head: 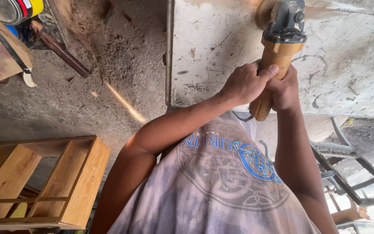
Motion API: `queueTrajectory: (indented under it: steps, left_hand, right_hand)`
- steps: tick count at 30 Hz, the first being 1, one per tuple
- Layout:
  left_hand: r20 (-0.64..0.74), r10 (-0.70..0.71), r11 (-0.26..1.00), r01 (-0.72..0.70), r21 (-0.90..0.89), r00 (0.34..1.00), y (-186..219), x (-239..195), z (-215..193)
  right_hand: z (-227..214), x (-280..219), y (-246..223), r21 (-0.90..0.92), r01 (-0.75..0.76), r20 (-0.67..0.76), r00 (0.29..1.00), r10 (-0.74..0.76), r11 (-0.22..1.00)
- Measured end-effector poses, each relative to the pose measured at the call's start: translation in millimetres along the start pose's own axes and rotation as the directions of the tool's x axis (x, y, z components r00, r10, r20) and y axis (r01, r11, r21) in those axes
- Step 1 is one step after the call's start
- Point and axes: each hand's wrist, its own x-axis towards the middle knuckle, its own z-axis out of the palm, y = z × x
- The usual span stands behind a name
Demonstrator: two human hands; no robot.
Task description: The person uses an angle grinder with a sanding attachment to smooth the surface of a large, dirty wooden board. They move the tool back and forth across the board, occasionally pausing to wipe the surface with their hand.
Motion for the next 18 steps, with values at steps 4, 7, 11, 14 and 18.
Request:
queueTrajectory:
  steps: [4, 7, 11, 14, 18]
  left_hand:
    - [-0.019, -0.002, 0.996, 0.001, -0.091, 1.0, -9, -17, -18]
    - [-0.078, 0.024, 0.98, -0.038, -0.196, 0.997, -20, -38, -45]
    - [-0.145, 0.026, 0.955, -0.067, -0.288, 0.989, -32, -50, -58]
    - [-0.129, 0.008, 0.974, -0.037, -0.223, 0.992, -25, -36, -35]
    - [-0.05, 0.054, 0.991, -0.059, -0.116, 0.997, 2, 4, 32]
  right_hand:
    - [20, 5, -4, -0.093, 0.008, 0.046, 0.999, -0.004, 0.996]
    - [45, 18, -8, -0.21, -0.009, 0.176, 0.983, 0.047, 0.978]
    - [55, 31, -8, -0.275, 0.067, 0.239, 0.971, 0.001, 0.959]
    - [30, 25, -9, -0.134, -0.022, 0.203, 0.978, 0.049, 0.991]
    - [-43, 3, -16, -0.136, 0.015, 0.074, 0.997, -0.005, 0.991]
